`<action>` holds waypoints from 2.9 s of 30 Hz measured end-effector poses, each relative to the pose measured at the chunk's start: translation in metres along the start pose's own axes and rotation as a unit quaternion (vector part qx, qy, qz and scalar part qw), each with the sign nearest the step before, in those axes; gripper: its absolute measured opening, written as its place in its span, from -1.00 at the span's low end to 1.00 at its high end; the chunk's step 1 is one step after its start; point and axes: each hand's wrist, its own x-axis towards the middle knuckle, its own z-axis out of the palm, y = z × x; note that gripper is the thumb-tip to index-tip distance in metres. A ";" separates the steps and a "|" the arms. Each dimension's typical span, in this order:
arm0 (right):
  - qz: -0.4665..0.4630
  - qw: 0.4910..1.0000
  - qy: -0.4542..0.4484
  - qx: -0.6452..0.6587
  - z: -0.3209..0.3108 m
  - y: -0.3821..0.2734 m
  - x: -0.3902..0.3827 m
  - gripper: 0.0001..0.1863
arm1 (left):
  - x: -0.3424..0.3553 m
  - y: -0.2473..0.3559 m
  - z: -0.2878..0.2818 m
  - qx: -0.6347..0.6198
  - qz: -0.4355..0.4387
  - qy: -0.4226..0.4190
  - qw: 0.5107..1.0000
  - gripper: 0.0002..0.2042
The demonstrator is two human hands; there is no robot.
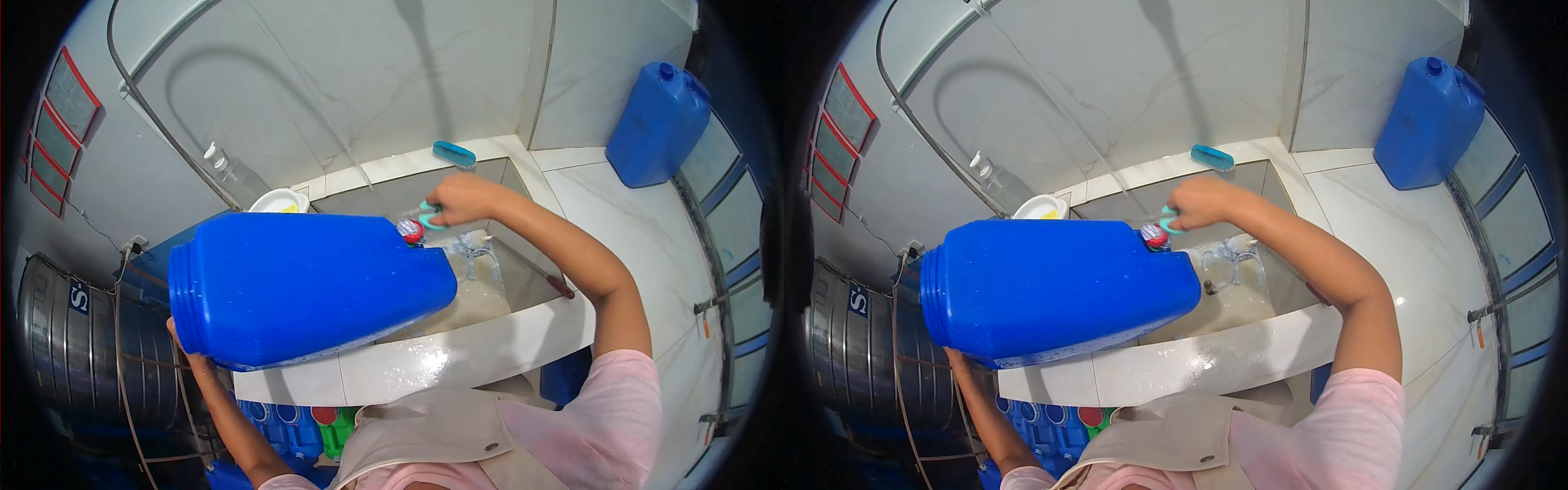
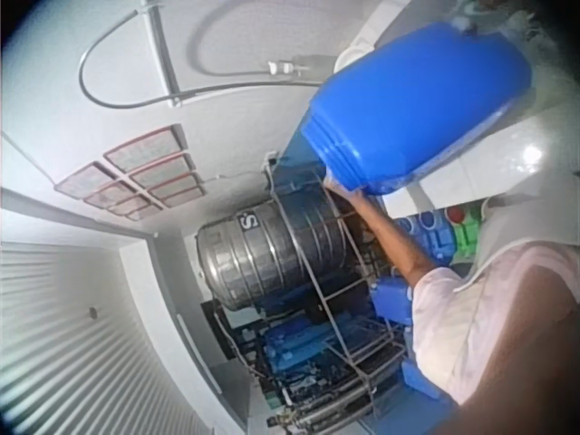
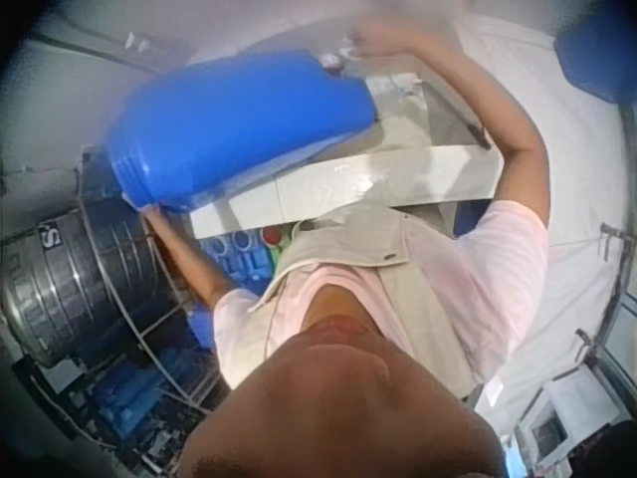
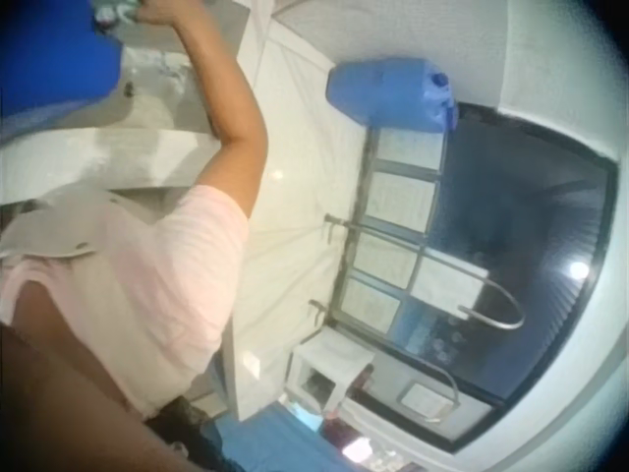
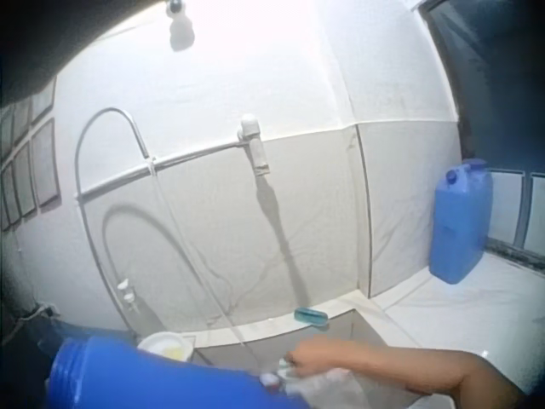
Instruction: The person cleans a blue water container by scrubbing the exterior with a sponge, cutting off plastic seals with scissors, and rinsing the interior and exterior with running water before replacing the cap.
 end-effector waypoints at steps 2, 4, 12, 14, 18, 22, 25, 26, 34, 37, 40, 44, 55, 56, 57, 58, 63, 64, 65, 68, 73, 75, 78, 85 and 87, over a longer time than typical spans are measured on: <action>0.053 0.998 -0.029 -0.028 -0.003 0.012 0.013 -0.61 | 0.002 0.001 0.004 0.005 0.010 -0.010 1.000 -0.86; 0.105 0.991 -0.057 -0.057 0.003 0.021 0.019 -0.62 | 0.006 0.007 0.003 0.012 0.025 -0.027 0.999 -0.86; 0.150 0.832 -0.143 0.514 0.066 0.015 0.050 -0.60 | 0.021 0.116 0.032 0.060 0.135 -0.075 0.986 -0.84; 0.283 0.765 -0.029 0.578 0.092 0.044 0.052 -0.64 | 0.022 0.126 0.038 0.056 0.118 -0.071 0.989 -0.85; 0.333 0.915 -0.117 0.193 0.133 0.115 0.018 -0.61 | 0.024 0.156 0.057 0.093 -0.012 -0.043 0.995 -0.89; 0.389 0.883 -0.146 0.220 0.136 0.131 0.030 -0.59 | 0.026 0.198 0.078 0.141 -0.101 -0.068 0.983 -0.96; 0.288 0.927 -0.090 0.221 0.116 0.144 0.081 -0.59 | 0.025 0.201 0.098 0.117 -0.147 -0.102 0.977 -0.91; 0.277 0.943 -0.080 0.166 0.110 0.132 0.111 -0.60 | 0.022 0.197 0.096 0.115 -0.166 -0.127 0.971 -0.85; 0.162 0.975 0.112 -0.106 0.127 0.175 0.195 -0.72 | -0.001 0.160 0.235 0.111 -0.168 -0.283 0.938 -0.75; 0.118 0.972 0.013 0.204 0.084 0.100 0.230 -0.81 | -0.034 0.098 0.268 0.084 -0.143 -0.268 0.949 -0.76; 0.112 0.868 -0.066 0.478 0.061 0.039 0.235 -0.80 | -0.047 0.100 0.280 -0.024 -0.287 -0.277 0.917 -0.80; 0.190 0.850 -0.135 0.472 0.045 0.041 0.226 -0.85 | -0.049 0.107 0.319 -0.209 -0.455 -0.287 0.817 -0.86; 0.196 0.865 -0.140 0.440 0.050 0.019 0.228 -0.84 | -0.084 0.097 0.332 -0.157 -0.386 -0.287 0.863 -0.80; 0.210 0.836 -0.105 0.496 0.050 0.024 0.227 -0.84 | -0.080 0.099 0.331 -0.158 -0.387 -0.288 0.862 -0.80; 0.224 0.802 -0.070 0.549 0.049 0.028 0.225 -0.83 | -0.073 0.099 0.332 -0.130 -0.352 -0.328 0.867 -0.78; 0.226 0.792 -0.098 0.559 0.050 0.033 0.223 -0.85 | -0.065 0.099 0.334 -0.102 -0.315 -0.367 0.869 -0.75; 0.214 0.783 -0.109 0.574 0.043 0.011 0.224 -0.86 | -0.030 0.064 0.337 -0.032 -0.030 -0.378 0.925 -0.60; 0.217 0.796 -0.113 0.554 0.043 0.013 0.221 -0.85 | -0.020 0.072 0.343 0.054 0.000 -0.400 0.915 -0.55; 0.221 0.798 -0.114 0.549 0.041 0.020 0.218 -0.85 | -0.013 0.084 0.354 0.136 0.034 -0.419 0.897 -0.50; 0.226 0.802 -0.097 0.544 0.043 0.021 0.216 -0.83 | -0.017 0.094 0.391 0.221 0.056 -0.299 0.926 -0.47; 0.239 0.795 -0.060 0.555 0.046 0.017 0.219 -0.86 | -0.024 0.094 0.433 0.066 0.138 -0.161 0.975 -0.56; 0.244 0.783 -0.053 0.570 0.045 0.013 0.222 -0.89 | -0.015 0.092 0.434 0.019 0.160 -0.152 0.975 -0.57; 0.237 0.814 -0.047 0.528 0.046 0.016 0.221 -0.84 | -0.001 0.093 0.431 -0.040 0.153 -0.239 0.958 -0.61; 0.205 0.879 -0.016 0.430 0.059 0.038 0.224 -0.85 | 0.008 0.088 0.391 0.078 0.089 -0.374 0.920 -0.54; 0.200 0.866 0.004 0.458 0.064 0.040 0.223 -0.85 | -0.002 0.083 0.382 0.078 0.009 -0.397 0.914 -0.51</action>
